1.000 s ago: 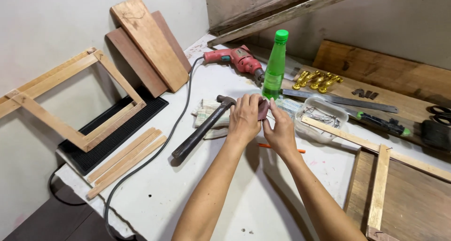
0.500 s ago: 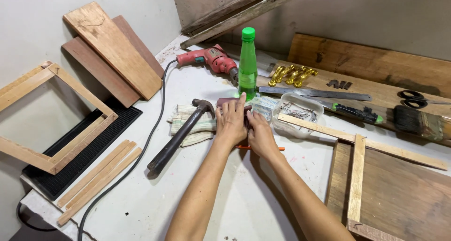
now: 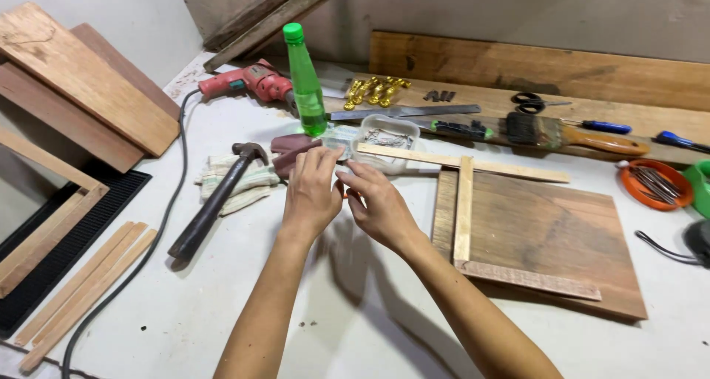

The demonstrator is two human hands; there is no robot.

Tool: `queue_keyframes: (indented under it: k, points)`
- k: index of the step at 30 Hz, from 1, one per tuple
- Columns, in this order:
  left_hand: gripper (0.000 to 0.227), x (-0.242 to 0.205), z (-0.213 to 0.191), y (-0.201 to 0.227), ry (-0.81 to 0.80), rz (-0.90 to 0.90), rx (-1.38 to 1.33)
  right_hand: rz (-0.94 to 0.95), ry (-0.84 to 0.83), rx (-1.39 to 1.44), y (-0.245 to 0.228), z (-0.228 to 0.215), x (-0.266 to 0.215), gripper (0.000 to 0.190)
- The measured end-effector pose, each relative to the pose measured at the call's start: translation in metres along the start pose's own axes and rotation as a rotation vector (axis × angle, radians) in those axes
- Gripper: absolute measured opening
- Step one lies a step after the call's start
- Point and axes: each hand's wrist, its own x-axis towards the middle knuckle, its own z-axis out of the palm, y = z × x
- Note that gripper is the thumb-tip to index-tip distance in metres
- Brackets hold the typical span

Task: Sanding and measuring wooden slats to assemble a frame.

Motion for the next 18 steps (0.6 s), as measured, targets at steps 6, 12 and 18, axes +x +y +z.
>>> queue_keyframes:
  k: [6,12,18]
  points:
    - [0.040,-0.022,0.006,0.079,-0.012,0.106,-0.208,-0.059,0.047,-0.076,-0.009,-0.089,-0.058,0.038]
    - [0.022,-0.033,0.061,0.139,-0.202,-0.015,-0.255,0.123,-0.037,-0.272,0.018,-0.167,-0.119,0.040]
    - [0.048,-0.017,0.089,0.189,-0.441,-0.246,-0.164,0.218,-0.232,-0.469,0.040,-0.205,-0.163,0.064]
